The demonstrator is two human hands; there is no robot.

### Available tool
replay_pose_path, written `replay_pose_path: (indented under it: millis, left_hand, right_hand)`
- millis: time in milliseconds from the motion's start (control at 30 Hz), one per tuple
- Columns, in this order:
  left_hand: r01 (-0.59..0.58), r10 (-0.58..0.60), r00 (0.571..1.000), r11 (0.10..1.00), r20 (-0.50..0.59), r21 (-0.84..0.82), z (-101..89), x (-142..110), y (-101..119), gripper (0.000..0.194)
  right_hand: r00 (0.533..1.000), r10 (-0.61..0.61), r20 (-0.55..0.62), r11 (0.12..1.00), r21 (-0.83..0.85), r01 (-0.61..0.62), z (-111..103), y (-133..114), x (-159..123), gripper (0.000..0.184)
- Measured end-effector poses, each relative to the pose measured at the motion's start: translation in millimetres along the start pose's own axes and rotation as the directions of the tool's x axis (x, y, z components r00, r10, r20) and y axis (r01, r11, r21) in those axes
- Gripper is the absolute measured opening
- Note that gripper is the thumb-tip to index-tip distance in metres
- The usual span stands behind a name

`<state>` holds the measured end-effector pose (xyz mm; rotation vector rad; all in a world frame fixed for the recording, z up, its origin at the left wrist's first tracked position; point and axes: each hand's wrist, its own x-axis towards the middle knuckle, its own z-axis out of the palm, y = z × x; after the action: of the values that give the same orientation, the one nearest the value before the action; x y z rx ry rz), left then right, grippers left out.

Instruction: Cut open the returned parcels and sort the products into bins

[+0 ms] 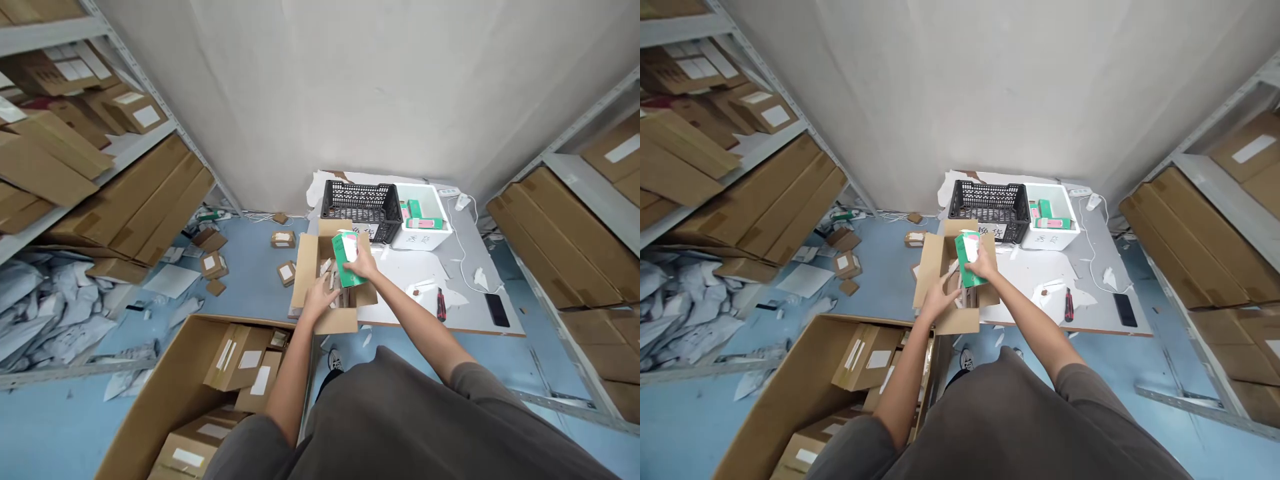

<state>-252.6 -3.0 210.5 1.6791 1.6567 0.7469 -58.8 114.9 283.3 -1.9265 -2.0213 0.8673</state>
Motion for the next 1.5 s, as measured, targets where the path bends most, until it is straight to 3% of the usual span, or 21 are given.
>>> replay_pose_path:
  millis: [67,167,267,433,567,667,767,867,933,1000,1067,1133,1267,1333,1400,1500]
  left_hand:
    - [0.0,-0.002,1.0,0.976,-0.008,-0.22,21.9,16.2,28.8,0.111]
    - [-0.034,0.069,0.995,0.903,0.066,-0.428,66.8,32.0,72.6,0.12]
    - [-0.063,0.105,0.992,0.893,0.07,-0.446,110.5,39.2,107.3,0.12]
    - [0.002,0.009,1.0,0.912,0.025,-0.411,167.1,46.7,149.9,0.127]
    - [0.045,-0.033,0.999,0.902,0.035,-0.428,200.8,53.3,170.4,0.123]
    - [0.054,-0.016,0.997,0.857,0.079,-0.512,212.6,58.5,173.4,0.115]
    - [0.083,0.003,0.99,0.791,0.139,-0.606,208.6,64.0,168.2,0.109]
    - [0.097,0.034,0.981,0.769,0.192,-0.632,190.3,71.4,160.9,0.11]
    - [0.08,0.067,0.969,0.822,0.237,-0.564,172.1,79.0,157.8,0.112]
    - [0.014,0.13,0.946,0.9,0.298,-0.437,151.6,89.4,157.1,0.113]
    - [-0.108,0.216,0.898,0.953,0.382,-0.284,131.3,102.9,159.8,0.112]
    - [-0.237,0.262,0.84,0.965,0.475,-0.114,113.3,118.9,166.8,0.109]
    - [-0.45,0.208,0.728,0.864,0.653,0.226,87.1,152.7,195.2,0.107]
    - [-0.507,0.135,0.691,0.79,0.71,0.344,77.0,167.1,213.7,0.108]
    - [-0.543,0.105,0.686,0.732,0.72,0.411,67.3,178.3,231.0,0.107]
    - [-0.546,0.126,0.711,0.72,0.692,0.429,50.8,189.6,248.7,0.11]
  right_hand:
    - [0.998,0.007,-0.064,1.0,-0.013,-0.008,-18.4,11.2,-8.6,0.129]
    - [0.985,0.009,-0.172,0.999,-0.036,-0.016,-43.1,33.8,-22.7,0.127]
    - [0.964,0.066,-0.256,0.996,-0.034,-0.077,-64.3,63.4,-35.0,0.123]
    - [0.932,0.21,-0.295,0.977,0.025,-0.213,-84.5,112.5,-50.5,0.122]
    - [0.918,0.276,-0.285,0.961,0.112,-0.254,-90.5,145.6,-58.3,0.128]
    - [0.944,0.224,-0.242,0.965,0.192,-0.179,-93.2,173.1,-61.7,0.122]
    - [0.952,0.204,-0.228,0.948,0.289,-0.134,-96.1,202.5,-66.2,0.109]
    - [0.928,0.224,-0.298,0.954,0.261,-0.146,-104.0,227.1,-72.2,0.105]
    - [0.932,0.122,-0.341,0.985,0.159,-0.07,-114.5,236.4,-73.4,0.1]
    - [0.945,-0.087,-0.314,0.995,0.027,0.1,-129.0,238.3,-67.6,0.09]
    - [0.933,-0.295,-0.204,0.955,-0.083,0.284,-144.7,233.1,-52.5,0.087]
    - [0.908,-0.416,-0.043,0.903,-0.139,0.407,-157.7,223.1,-29.3,0.094]
    - [0.836,-0.463,0.295,0.843,-0.145,0.518,-163.3,201.9,20.1,0.101]
    - [0.803,-0.468,0.37,0.847,-0.073,0.527,-156.1,196.3,35.4,0.099]
    - [0.807,-0.494,0.323,0.857,0.025,0.514,-145.6,194.9,42.1,0.096]
    - [0.865,-0.475,0.163,0.878,0.159,0.452,-130.7,197.3,40.2,0.088]
